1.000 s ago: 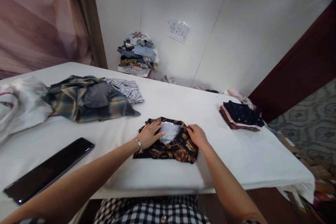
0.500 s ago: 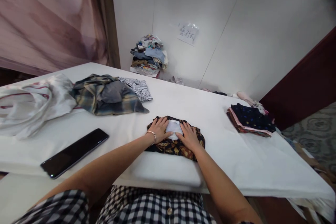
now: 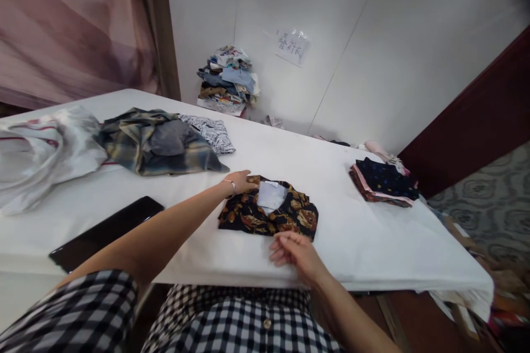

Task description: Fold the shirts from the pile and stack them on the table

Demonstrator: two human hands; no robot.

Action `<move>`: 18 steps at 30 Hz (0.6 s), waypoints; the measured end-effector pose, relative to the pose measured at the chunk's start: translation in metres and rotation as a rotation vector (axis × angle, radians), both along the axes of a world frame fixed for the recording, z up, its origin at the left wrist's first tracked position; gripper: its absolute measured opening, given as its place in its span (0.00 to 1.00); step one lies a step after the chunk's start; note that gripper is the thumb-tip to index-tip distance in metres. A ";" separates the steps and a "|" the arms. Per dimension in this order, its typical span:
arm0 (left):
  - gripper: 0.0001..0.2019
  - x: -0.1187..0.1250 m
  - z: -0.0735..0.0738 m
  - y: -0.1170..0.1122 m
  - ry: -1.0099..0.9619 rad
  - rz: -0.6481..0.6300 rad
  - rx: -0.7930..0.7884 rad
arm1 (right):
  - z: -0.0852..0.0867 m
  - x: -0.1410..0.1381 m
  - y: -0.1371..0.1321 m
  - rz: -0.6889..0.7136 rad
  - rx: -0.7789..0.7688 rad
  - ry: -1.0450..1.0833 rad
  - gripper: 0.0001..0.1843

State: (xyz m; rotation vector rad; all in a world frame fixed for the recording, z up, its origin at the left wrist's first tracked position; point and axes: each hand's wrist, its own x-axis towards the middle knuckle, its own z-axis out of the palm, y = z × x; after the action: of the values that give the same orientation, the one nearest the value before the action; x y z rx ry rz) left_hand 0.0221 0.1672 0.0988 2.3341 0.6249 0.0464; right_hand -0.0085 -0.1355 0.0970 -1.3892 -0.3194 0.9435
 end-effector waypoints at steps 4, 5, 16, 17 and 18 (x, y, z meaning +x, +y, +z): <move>0.22 0.006 0.013 -0.005 0.040 0.005 -0.156 | -0.012 -0.023 0.001 -0.004 0.086 0.388 0.25; 0.23 0.004 0.018 -0.007 0.036 -0.010 -0.200 | -0.012 -0.024 0.003 -0.010 0.113 0.440 0.24; 0.24 -0.056 0.016 -0.001 -0.012 0.294 -1.242 | -0.025 -0.004 0.047 -0.305 0.460 0.533 0.16; 0.23 -0.063 0.009 -0.002 -0.023 0.352 -1.257 | -0.025 -0.001 0.050 -0.331 0.446 0.535 0.16; 0.23 -0.070 0.004 -0.003 -0.021 0.395 -1.275 | -0.025 0.000 0.052 -0.350 0.429 0.543 0.16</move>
State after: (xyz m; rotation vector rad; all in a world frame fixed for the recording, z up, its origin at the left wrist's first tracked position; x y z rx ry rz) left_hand -0.0480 0.1644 0.1024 0.9721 0.7745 -0.1180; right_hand -0.0081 -0.0837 0.0723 -0.7257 0.1284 0.8579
